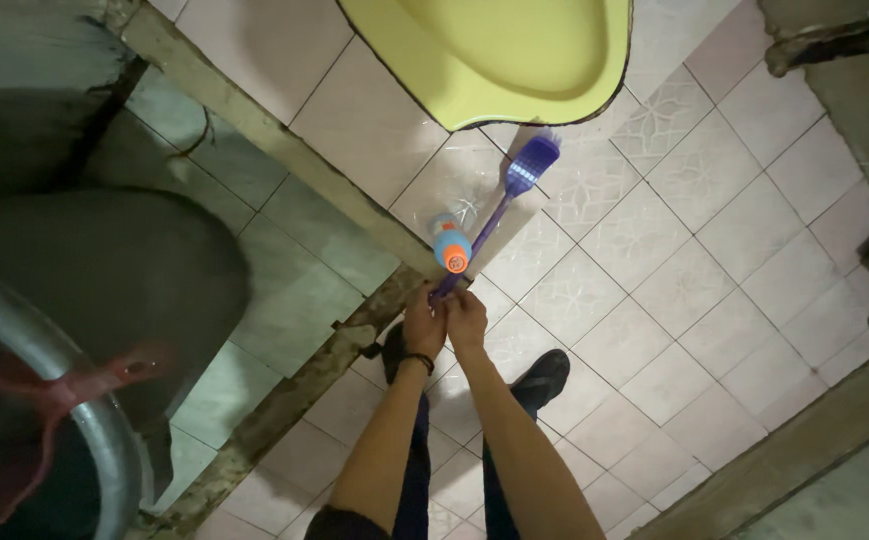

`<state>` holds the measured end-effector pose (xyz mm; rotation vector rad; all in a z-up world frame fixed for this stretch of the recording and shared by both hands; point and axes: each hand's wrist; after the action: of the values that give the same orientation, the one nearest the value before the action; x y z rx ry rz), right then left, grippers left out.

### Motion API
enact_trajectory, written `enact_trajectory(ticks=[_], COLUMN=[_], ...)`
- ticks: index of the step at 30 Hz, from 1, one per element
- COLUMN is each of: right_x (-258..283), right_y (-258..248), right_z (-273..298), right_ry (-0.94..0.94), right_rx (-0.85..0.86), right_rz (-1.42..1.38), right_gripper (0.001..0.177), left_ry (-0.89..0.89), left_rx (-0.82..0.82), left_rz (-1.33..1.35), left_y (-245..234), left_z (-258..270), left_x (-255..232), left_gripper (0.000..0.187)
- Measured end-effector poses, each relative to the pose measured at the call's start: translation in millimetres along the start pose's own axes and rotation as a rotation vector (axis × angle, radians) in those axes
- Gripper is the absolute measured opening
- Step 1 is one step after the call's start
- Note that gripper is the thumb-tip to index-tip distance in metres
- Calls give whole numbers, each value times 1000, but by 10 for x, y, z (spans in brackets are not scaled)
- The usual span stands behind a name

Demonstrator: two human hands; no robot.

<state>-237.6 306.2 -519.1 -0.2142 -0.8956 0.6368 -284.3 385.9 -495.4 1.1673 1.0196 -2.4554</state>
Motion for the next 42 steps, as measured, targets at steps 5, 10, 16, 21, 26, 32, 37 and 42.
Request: enact_trajectory(ticks=[5,10,16,21,26,32,37,42], right_x=[43,18,87,753,2275,3686,4135,4043], right_y=[-51,-122,-252,-287,-158,286,626,857], right_z=[-24,-12,255,931,1988,2686,2738,2657], right_ry=[146,146,-134,-224,-475,-1191,-1442,-1238], right_rx=[85,68,-121,-72,226,407,522,686], right_rz=[-207,-257,45,-44,-88,271,728,867], right_gripper=[28,30,30,33,37,49,53,18], left_ry=[-150,-114,-111,-139,-223,-71,-146,-107], left_rx=[103,73,-31,-152,-249,-480,-735,-873], left_rz=[60,116,212,495,895,1341,1208,1202], left_y=[-86,-110,-209,-635,-1641,-2892,-3490,-3473], left_z=[6,24,175,495,883,1217,1162,923], left_x=[-83,-35,-181,-576,-1078,-1366,-1284,-835], left_gripper=[30,32,35,37,36,37,36,38])
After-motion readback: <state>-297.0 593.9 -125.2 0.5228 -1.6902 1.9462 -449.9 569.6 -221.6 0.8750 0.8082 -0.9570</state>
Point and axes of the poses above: each hand's wrist, its own z-axis away from the middle knuckle, its own y-axis out of the palm, x = y × z
